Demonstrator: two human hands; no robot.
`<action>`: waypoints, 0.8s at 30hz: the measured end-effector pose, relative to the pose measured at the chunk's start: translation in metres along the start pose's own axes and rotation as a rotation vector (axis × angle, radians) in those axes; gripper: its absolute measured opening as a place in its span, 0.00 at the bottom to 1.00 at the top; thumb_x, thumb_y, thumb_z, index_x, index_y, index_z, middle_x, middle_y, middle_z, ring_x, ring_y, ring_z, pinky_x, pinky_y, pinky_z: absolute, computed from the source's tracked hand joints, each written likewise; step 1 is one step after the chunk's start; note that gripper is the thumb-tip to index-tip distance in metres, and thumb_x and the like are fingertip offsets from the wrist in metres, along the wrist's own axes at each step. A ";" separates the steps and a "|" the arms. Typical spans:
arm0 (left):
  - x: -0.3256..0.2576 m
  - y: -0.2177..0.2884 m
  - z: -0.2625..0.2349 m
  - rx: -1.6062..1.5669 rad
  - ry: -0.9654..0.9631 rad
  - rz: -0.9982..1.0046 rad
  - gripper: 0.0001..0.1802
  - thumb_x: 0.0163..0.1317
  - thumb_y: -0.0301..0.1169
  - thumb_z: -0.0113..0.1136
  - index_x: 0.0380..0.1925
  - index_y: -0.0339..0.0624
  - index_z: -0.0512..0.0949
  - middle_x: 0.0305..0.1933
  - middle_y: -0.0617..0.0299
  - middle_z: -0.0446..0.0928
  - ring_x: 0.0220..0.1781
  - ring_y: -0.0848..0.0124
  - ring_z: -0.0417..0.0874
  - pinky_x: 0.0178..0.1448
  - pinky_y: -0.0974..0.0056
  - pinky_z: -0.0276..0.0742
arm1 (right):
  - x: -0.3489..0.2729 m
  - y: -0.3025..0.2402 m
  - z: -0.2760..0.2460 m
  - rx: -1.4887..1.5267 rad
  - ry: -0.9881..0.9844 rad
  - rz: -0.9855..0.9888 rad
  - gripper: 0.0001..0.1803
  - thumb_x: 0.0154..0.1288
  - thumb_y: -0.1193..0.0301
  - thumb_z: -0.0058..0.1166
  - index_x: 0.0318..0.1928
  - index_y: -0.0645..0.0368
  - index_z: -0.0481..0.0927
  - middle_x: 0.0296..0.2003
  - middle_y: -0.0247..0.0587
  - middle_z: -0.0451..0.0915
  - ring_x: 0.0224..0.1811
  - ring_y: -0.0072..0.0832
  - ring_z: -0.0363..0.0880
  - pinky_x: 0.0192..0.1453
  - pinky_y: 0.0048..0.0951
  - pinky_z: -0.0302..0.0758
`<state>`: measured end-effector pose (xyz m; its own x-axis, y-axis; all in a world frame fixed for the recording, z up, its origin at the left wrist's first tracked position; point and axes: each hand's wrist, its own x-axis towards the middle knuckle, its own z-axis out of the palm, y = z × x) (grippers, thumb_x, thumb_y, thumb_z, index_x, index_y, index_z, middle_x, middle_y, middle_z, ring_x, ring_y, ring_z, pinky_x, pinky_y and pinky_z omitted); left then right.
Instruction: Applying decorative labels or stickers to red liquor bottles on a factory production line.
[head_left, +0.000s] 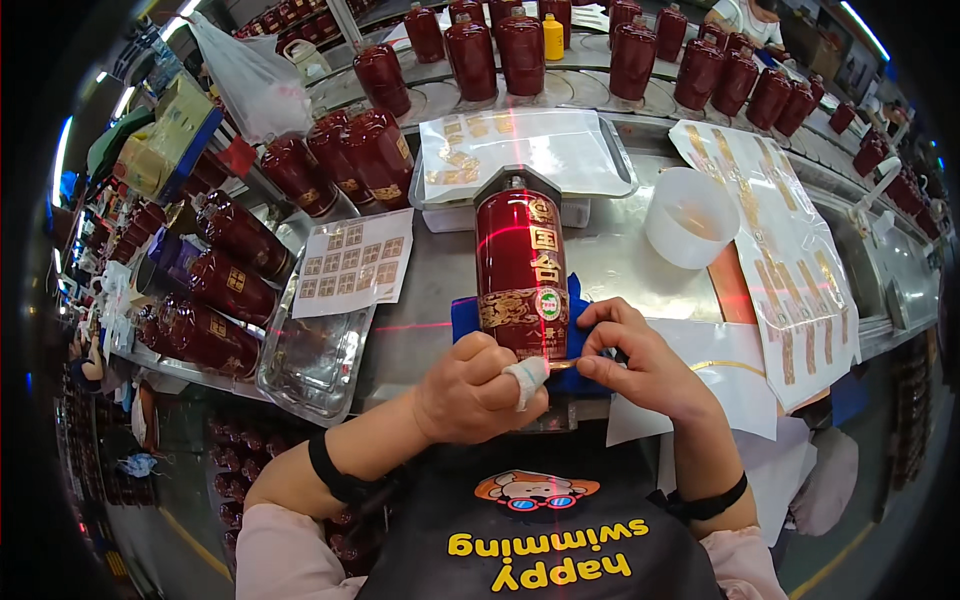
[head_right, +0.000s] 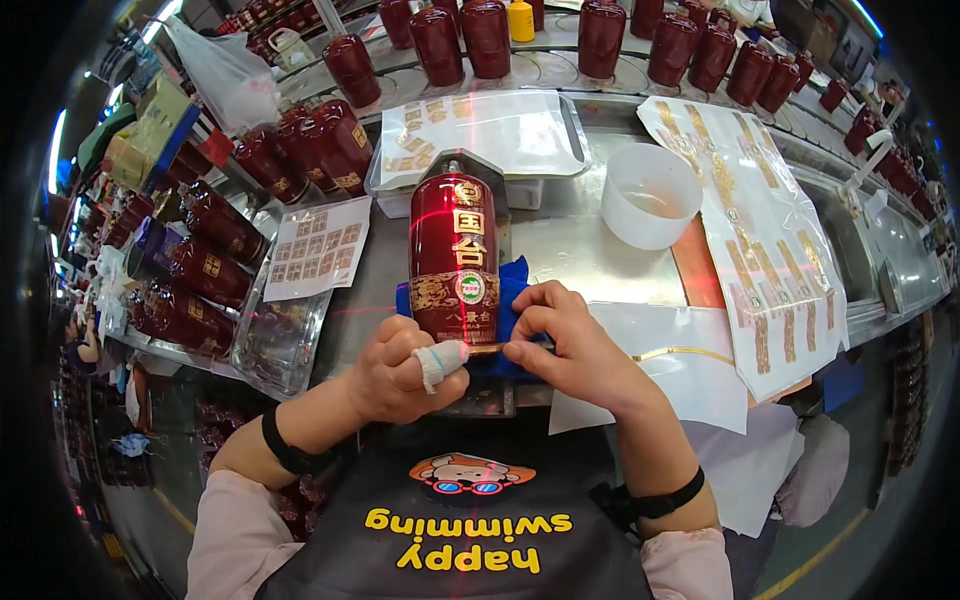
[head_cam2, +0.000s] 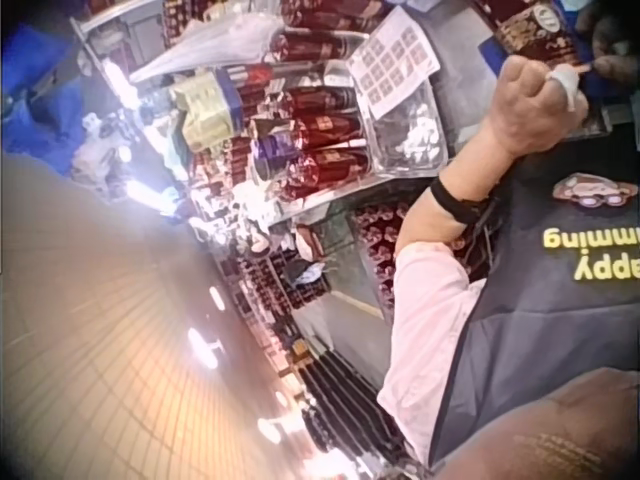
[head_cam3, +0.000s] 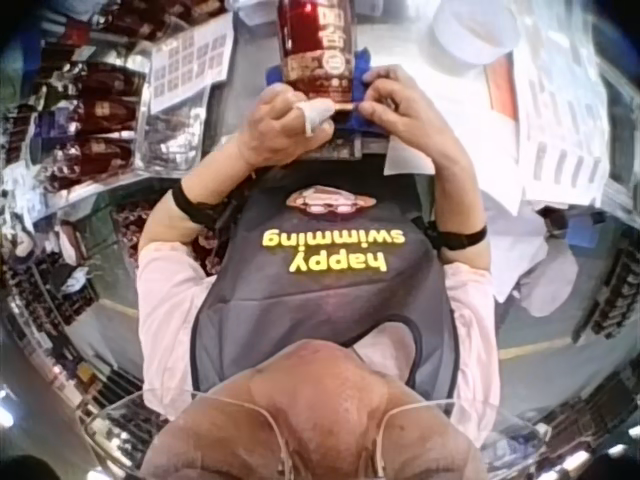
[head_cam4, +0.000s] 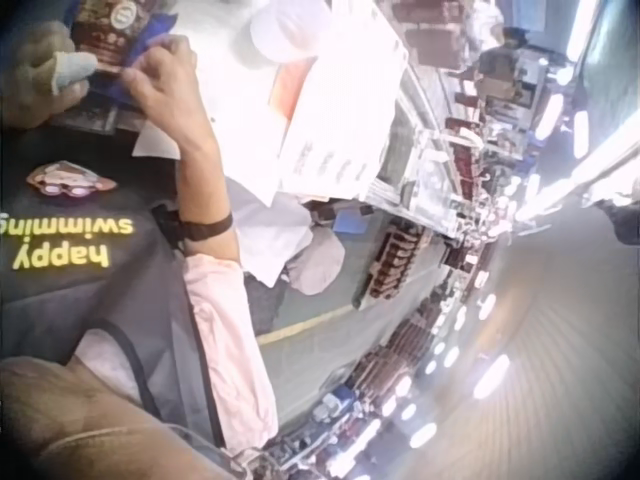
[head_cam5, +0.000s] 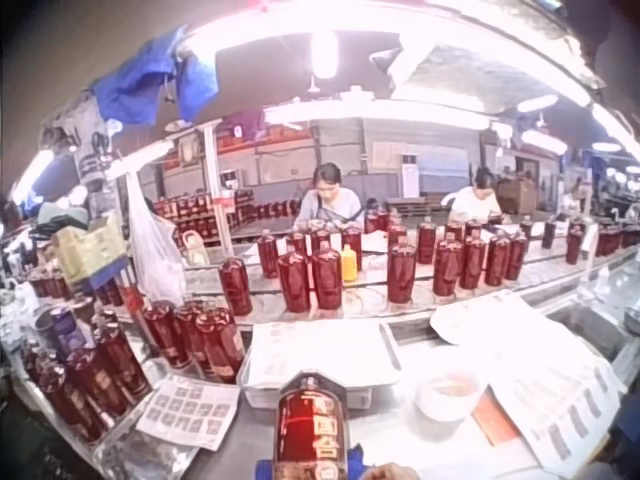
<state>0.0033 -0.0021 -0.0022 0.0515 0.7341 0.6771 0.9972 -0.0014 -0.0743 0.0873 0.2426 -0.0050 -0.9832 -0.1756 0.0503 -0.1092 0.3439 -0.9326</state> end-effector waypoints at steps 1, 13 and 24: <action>0.000 -0.001 -0.001 -0.031 -0.019 -0.003 0.16 0.40 0.26 0.73 0.33 0.50 0.83 0.49 0.66 0.77 0.38 0.68 0.75 0.38 0.62 0.70 | 0.000 0.000 0.000 0.003 0.002 -0.002 0.08 0.64 0.65 0.65 0.36 0.56 0.81 0.55 0.45 0.71 0.62 0.43 0.65 0.68 0.41 0.62; 0.000 0.002 0.003 -0.015 0.030 -0.022 0.15 0.44 0.28 0.74 0.35 0.46 0.83 0.46 0.68 0.76 0.38 0.69 0.75 0.38 0.62 0.69 | 0.000 0.002 -0.002 -0.017 -0.007 -0.013 0.09 0.65 0.65 0.65 0.36 0.56 0.81 0.54 0.45 0.71 0.61 0.43 0.65 0.67 0.41 0.63; 0.002 0.000 0.003 -0.015 0.039 -0.006 0.15 0.42 0.26 0.74 0.34 0.46 0.84 0.45 0.67 0.77 0.36 0.69 0.74 0.37 0.61 0.68 | 0.001 0.002 -0.002 -0.003 -0.021 -0.007 0.10 0.65 0.65 0.65 0.35 0.56 0.81 0.53 0.45 0.70 0.61 0.42 0.65 0.67 0.39 0.63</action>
<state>0.0033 0.0018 -0.0033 0.0473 0.7070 0.7056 0.9982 -0.0073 -0.0596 0.0856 0.2452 -0.0063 -0.9791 -0.1974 0.0497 -0.1169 0.3454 -0.9312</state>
